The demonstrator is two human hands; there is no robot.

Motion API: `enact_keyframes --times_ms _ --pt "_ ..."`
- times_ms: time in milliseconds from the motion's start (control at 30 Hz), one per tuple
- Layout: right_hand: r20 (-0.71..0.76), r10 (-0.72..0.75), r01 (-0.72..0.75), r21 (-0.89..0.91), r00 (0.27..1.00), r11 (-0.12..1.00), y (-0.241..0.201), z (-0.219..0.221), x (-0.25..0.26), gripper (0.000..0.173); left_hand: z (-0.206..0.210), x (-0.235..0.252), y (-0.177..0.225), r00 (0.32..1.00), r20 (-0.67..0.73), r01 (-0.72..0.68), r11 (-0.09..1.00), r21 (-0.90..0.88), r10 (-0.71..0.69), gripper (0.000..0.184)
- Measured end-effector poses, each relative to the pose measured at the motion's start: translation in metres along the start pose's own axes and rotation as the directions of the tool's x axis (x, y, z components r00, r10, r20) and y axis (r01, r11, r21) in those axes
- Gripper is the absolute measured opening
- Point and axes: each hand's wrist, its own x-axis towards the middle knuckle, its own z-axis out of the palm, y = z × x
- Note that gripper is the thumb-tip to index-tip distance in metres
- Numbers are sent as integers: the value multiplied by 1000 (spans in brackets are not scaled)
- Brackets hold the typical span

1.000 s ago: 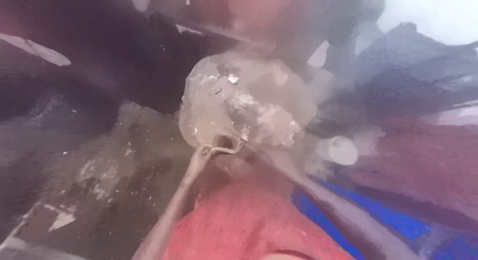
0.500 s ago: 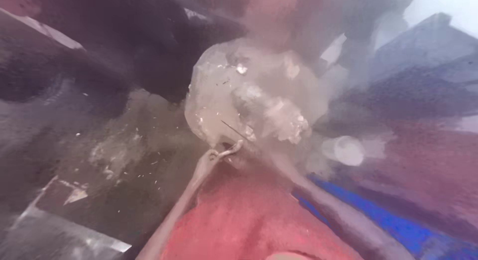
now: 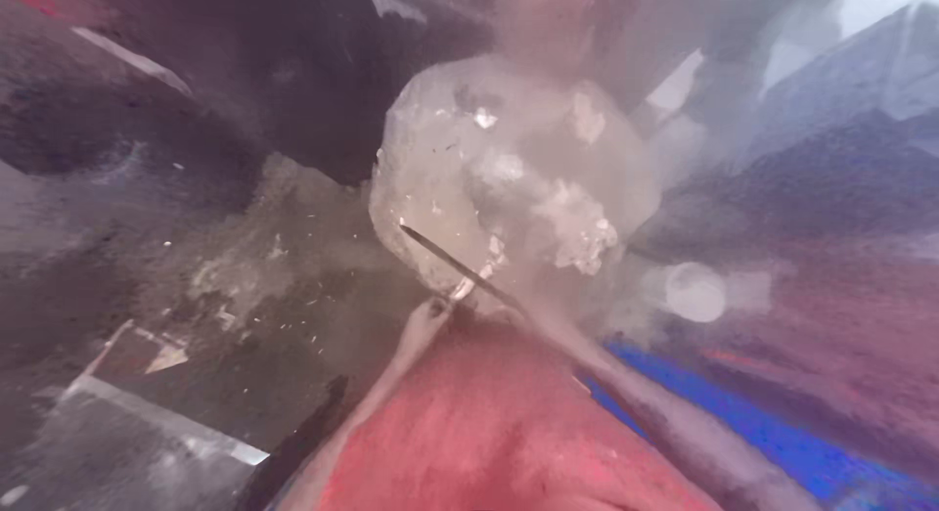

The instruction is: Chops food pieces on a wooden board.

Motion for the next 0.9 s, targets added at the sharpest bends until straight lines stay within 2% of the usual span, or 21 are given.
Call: enact_keyframes --times_ms 100,167,267,367,433,500,600,633,667,733,800,833,900 --pt "-81 -229 240 179 970 954 -20 -5 -10 41 8 -1 -7 998 -26 -65 997 -28 65 25" --pt "-10 -265 264 131 964 955 -1 11 1 37 10 -2 -4 997 -52 -62 998 21 63 25" --pt "222 -63 68 -17 973 998 44 40 22 44 9 -1 5 999 -42 32 988 152 -25 28" --pt "252 91 -107 48 963 993 53 32 9 51 7 1 -1 998 -59 -14 978 206 27 32" --pt "155 136 -157 128 978 979 71 35 4 52 5 2 3 997 -53 -50 973 224 63 36" --pt "18 208 -205 262 978 943 91 38 5 53 3 7 19 994 -31 -97 981 166 103 38" --pt "-152 359 -268 422 921 866 91 34 -6 56 -6 10 56 951 165 -264 965 -14 262 33" --pt "-211 369 -259 414 905 873 89 31 -11 54 -12 15 71 926 224 -313 950 7 303 42" --pt "-259 344 -233 379 902 895 88 27 -18 52 -18 24 87 916 224 -354 933 66 332 48" --pt "-274 249 -179 257 929 950 93 19 -32 45 -28 42 119 920 72 -391 909 141 385 42" --pt "-144 172 -159 104 974 982 101 10 -40 43 -33 62 153 890 -64 -436 882 178 452 37" --pt "-71 137 -136 21 988 990 104 9 -40 43 -33 70 171 879 -74 -450 871 198 471 34" --pt "58 115 -111 -73 992 991 106 12 -34 44 -22 91 200 857 9 -502 829 248 516 31"
